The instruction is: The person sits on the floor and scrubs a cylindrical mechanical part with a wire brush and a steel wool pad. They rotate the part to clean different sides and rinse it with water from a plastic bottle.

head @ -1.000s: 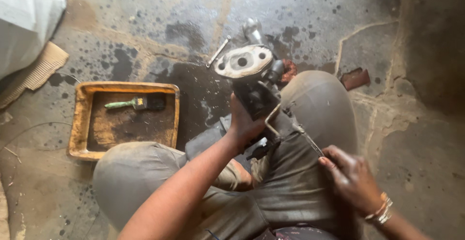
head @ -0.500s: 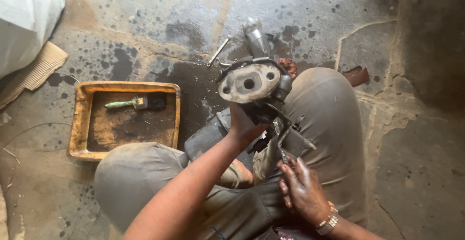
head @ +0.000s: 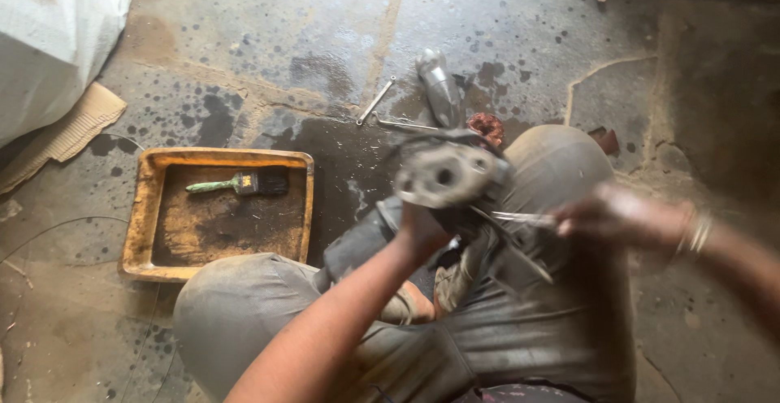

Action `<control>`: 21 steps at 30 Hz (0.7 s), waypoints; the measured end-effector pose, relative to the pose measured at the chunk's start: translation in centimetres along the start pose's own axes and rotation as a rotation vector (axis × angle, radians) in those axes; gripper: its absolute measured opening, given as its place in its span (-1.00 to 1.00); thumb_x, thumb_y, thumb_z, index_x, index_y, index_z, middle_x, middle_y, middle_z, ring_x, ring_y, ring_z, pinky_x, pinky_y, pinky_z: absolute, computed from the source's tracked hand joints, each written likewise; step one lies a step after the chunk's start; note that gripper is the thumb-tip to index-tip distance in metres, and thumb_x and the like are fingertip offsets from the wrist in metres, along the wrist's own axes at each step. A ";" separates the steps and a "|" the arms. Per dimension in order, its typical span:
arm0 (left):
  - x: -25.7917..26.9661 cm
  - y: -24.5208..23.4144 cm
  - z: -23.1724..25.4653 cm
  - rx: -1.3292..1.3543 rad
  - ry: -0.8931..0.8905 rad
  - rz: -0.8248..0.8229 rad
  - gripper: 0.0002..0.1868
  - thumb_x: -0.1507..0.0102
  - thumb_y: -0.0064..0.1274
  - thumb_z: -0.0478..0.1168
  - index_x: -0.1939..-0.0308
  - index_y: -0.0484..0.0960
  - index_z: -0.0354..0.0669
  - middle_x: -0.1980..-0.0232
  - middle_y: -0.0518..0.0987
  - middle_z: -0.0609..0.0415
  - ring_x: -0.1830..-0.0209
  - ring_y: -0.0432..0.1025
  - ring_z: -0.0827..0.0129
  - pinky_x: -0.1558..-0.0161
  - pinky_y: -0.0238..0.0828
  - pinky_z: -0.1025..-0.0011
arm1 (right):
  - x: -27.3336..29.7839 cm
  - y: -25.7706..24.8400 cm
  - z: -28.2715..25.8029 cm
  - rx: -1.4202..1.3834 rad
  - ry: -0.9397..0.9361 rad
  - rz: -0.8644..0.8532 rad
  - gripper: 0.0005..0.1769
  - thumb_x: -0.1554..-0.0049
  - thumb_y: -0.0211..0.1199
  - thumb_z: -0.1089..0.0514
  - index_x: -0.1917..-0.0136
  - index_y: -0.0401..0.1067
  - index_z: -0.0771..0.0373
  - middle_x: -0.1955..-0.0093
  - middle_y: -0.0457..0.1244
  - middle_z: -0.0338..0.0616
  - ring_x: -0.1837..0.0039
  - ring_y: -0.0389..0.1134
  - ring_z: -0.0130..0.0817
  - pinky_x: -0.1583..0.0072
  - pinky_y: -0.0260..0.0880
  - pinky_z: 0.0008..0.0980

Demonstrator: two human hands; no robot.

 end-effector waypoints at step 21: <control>-2.0 -2.4 -2.6 0.572 -0.746 0.284 -0.65 -0.09 0.36 -0.30 0.09 0.60 -0.26 0.16 0.64 0.07 0.16 0.52 0.41 0.10 0.50 0.37 | 2.7 11.2 -8.3 -0.206 0.223 0.675 -0.77 -0.16 0.22 0.13 -0.04 0.52 0.26 0.44 0.40 -0.11 0.51 0.32 -0.41 0.39 0.29 -0.29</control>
Point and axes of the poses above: each hand's wrist, its own x-axis away from the middle knuckle, its own y-axis out of the palm, z = x × y, the point moved 5 cm from there along -x, towards the middle knuckle
